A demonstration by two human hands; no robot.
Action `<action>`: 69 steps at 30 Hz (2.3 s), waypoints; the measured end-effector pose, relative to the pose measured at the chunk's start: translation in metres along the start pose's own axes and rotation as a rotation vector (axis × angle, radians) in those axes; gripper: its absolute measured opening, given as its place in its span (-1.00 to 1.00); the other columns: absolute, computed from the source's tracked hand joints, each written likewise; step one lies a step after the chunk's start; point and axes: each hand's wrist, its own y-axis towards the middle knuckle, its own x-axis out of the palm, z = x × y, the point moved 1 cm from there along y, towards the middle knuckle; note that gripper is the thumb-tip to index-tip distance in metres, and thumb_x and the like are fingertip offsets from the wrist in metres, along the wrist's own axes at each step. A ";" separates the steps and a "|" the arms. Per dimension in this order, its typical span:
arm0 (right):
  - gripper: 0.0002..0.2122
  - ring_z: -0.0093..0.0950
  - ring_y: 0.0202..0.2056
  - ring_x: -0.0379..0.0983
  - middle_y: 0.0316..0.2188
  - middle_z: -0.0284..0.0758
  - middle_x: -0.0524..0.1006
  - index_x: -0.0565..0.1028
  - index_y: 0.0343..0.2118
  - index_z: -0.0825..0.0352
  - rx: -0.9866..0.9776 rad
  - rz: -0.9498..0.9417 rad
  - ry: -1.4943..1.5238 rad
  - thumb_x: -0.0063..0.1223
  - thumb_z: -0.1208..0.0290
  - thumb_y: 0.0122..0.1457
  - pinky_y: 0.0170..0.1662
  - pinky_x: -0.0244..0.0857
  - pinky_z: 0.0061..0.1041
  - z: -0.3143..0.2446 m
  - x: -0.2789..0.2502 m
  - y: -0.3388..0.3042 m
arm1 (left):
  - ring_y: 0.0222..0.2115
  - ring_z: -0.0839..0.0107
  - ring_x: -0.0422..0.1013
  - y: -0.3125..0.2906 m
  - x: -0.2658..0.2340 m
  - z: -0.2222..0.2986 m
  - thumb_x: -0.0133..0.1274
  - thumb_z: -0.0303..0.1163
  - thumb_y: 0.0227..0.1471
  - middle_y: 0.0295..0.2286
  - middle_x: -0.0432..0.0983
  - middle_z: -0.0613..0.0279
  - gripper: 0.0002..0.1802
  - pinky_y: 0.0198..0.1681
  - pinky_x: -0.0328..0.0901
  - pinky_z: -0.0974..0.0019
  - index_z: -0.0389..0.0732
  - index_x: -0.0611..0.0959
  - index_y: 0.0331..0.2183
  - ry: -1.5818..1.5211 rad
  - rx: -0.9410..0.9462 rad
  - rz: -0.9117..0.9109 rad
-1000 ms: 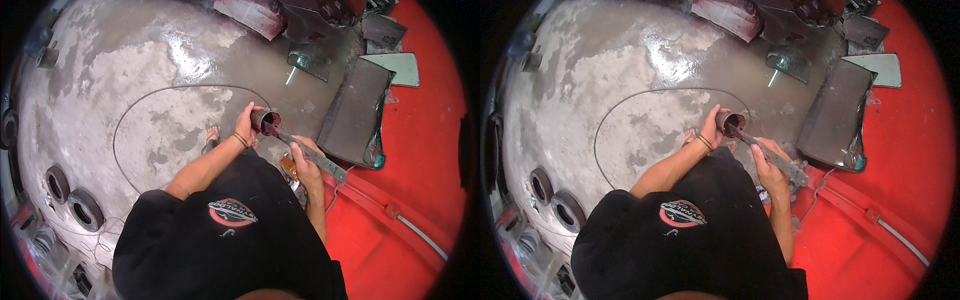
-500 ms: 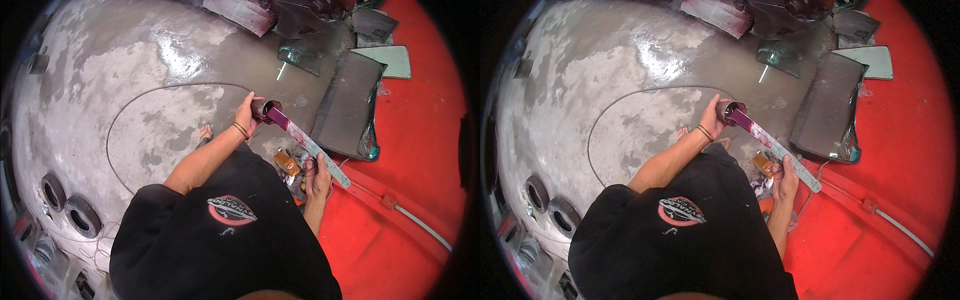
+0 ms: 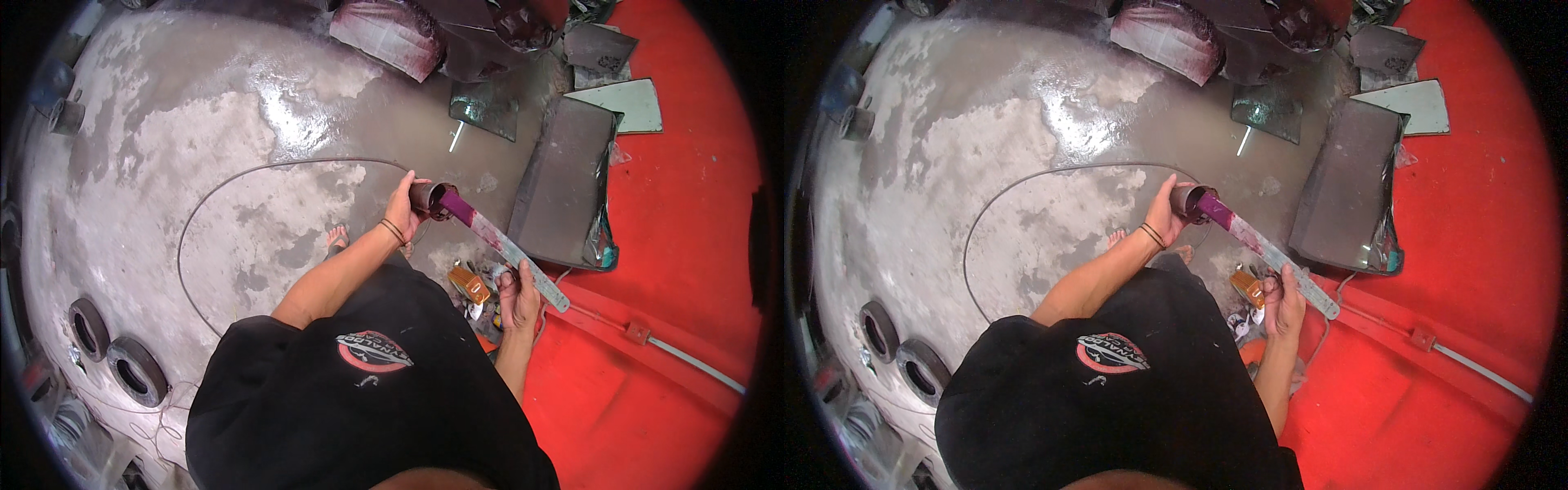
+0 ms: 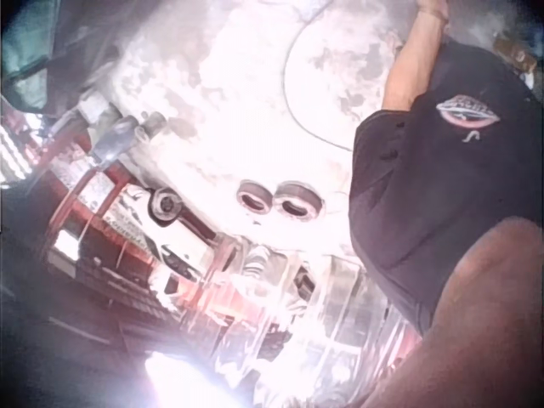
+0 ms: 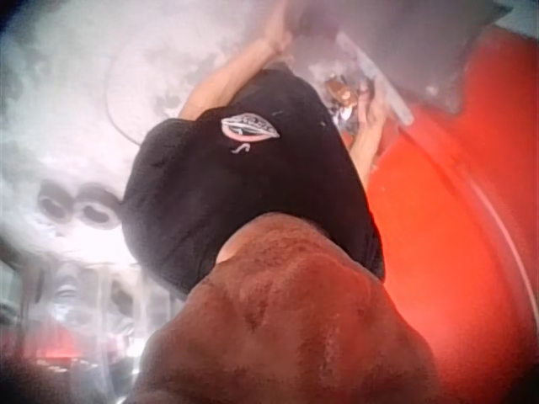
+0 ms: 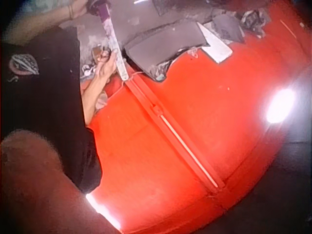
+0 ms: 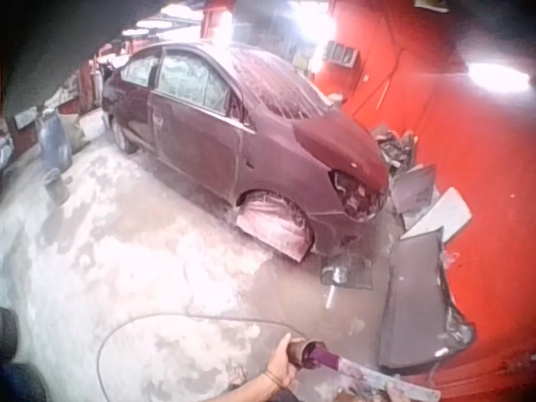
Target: The person pours dark paint from a can into a small cup, then uses a flat metal strip to stir and scrape the paint. They repeatedly dip the strip into the paint and check the color against a maroon car hood and door.
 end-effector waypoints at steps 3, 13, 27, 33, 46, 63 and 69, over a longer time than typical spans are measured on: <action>-0.81 -0.57 -0.44 0.39 -0.32 -0.34 0.59 0.56 -0.18 0.29 -0.001 -0.017 0.002 0.21 0.27 0.32 -0.27 0.36 -0.42 0.000 0.004 0.001 | -0.05 0.13 0.54 -0.002 -0.001 0.004 -0.14 0.11 0.33 -0.09 0.58 0.00 -0.48 0.04 0.42 -0.11 -0.18 0.52 -0.07 -0.010 0.006 0.002; -0.82 -0.62 -0.46 0.40 -0.38 -0.45 0.54 0.56 -0.14 0.31 -0.082 0.038 -0.389 0.16 0.33 0.33 -0.36 0.30 -0.56 0.003 0.013 0.007 | 0.03 0.06 0.47 0.012 -0.032 -0.005 -0.05 0.18 0.28 -0.01 0.48 -0.03 -0.41 0.07 0.38 -0.17 -0.17 0.52 -0.03 0.069 -0.005 -0.032; -0.83 -0.26 -0.40 0.57 -0.40 -0.29 0.60 0.65 -0.19 0.21 -0.832 -0.753 -1.186 0.30 0.44 0.14 -0.33 0.43 -0.35 -0.020 0.162 0.002 | 0.04 0.05 0.48 -0.032 -0.079 0.018 -0.10 0.07 0.33 -0.04 0.56 -0.05 -0.48 0.14 0.38 -0.10 -0.22 0.52 -0.06 0.047 -0.057 0.020; -0.83 -0.23 -0.38 0.54 -0.42 -0.29 0.58 0.64 -0.16 0.19 -1.005 -0.811 -1.247 0.28 0.38 0.18 -0.30 0.40 -0.30 -0.012 0.183 0.001 | 0.04 0.05 0.47 -0.044 -0.088 0.036 -0.19 0.11 0.34 -0.03 0.58 -0.07 -0.40 0.17 0.32 -0.08 -0.27 0.57 -0.05 0.000 -0.026 0.009; -0.79 -0.22 -0.33 0.56 -0.34 -0.28 0.60 0.62 -0.15 0.19 -1.057 -0.735 -1.337 0.30 0.39 0.13 -0.30 0.38 -0.26 -0.039 0.173 0.017 | 0.08 0.13 0.44 -0.030 -0.038 0.054 -0.36 0.18 0.36 0.01 0.56 -0.01 -0.22 0.23 0.24 -0.01 -0.36 0.57 0.06 0.161 -0.056 -0.234; -0.81 -0.35 -0.37 0.52 -0.33 -0.38 0.59 0.62 -0.14 0.15 -1.066 -0.505 -1.409 0.27 0.36 0.18 -0.31 0.27 -0.37 -0.131 0.059 0.084 | -0.12 0.12 0.58 0.073 0.090 -0.056 -0.14 0.06 0.33 -0.16 0.63 0.00 -0.46 0.02 0.49 0.00 -0.24 0.60 -0.09 0.076 -0.134 -0.150; -0.81 -0.33 -0.34 0.53 -0.33 -0.36 0.59 0.61 -0.15 0.17 -0.968 -0.501 -1.375 0.26 0.36 0.17 -0.29 0.28 -0.37 -0.154 -0.004 0.092 | -0.13 0.08 0.58 0.096 0.120 -0.116 -0.14 0.07 0.33 -0.16 0.63 -0.02 -0.45 0.00 0.49 -0.02 -0.24 0.60 -0.09 0.091 -0.176 -0.116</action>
